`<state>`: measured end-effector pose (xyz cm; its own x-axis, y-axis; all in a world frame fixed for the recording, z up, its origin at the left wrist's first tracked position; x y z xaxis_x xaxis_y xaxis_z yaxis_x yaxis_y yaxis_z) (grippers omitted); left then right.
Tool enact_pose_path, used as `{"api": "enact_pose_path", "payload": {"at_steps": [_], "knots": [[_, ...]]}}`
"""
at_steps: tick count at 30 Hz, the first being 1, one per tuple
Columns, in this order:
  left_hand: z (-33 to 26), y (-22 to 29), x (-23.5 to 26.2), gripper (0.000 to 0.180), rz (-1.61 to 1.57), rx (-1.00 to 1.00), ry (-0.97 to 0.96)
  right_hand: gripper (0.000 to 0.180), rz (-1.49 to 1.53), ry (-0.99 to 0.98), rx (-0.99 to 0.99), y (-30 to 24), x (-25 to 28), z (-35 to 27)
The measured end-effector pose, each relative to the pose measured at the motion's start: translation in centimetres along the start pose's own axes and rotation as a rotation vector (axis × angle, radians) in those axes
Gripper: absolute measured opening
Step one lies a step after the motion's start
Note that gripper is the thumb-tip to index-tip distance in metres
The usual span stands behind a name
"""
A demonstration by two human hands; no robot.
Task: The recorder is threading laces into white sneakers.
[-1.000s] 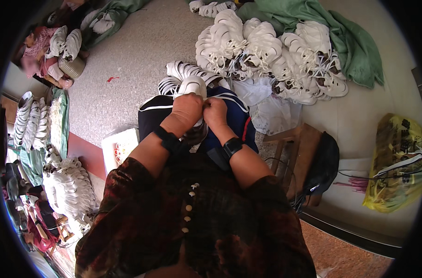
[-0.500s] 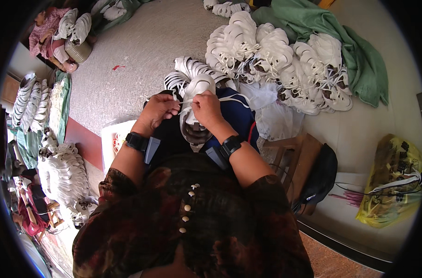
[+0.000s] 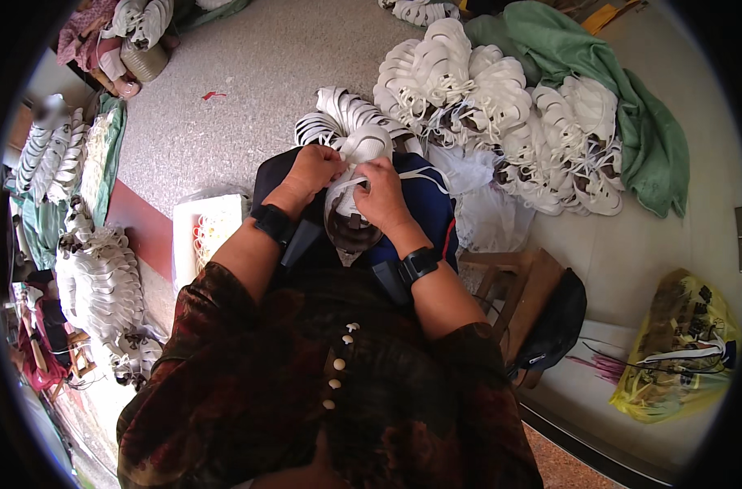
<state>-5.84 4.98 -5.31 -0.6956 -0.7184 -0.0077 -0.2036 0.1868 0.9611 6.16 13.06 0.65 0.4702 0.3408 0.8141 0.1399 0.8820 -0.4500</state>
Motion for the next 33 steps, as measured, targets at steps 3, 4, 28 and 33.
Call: {"api": "enact_pose_path", "payload": {"at_steps": [3,4,28,33], "knots": [[-0.3,0.3,-0.1,0.009,0.027,-0.045,-0.003,0.015,-0.009,-0.026,-0.040,0.3,-0.3,0.1],[-0.7,1.0,-0.3,0.011,0.186,-0.135,0.040,0.015,-0.007,-0.040,-0.080,0.5,-0.5,0.1],[-3.9,6.2,-2.9,0.032,0.976,-0.161,-0.198,0.004,-0.121,-0.013,-0.074,0.0,-1.1,0.5],[-3.4,4.1,-0.7,0.026,0.721,-0.151,-0.098,0.007,-0.234,-0.020,-0.005,-1.1,-0.8,0.5]]}}
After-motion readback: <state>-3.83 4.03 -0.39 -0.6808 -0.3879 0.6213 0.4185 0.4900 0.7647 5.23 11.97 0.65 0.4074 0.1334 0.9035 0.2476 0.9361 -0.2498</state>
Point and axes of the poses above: each hand's wrist, its own z-axis towards the middle knuckle, its own x-axis out of the back of the hand, y = z × x, the point moved 5 cm from there along z, towards the middle knuckle, and after that the axes turned 12 degrees about -z, right-handed, at the moved point
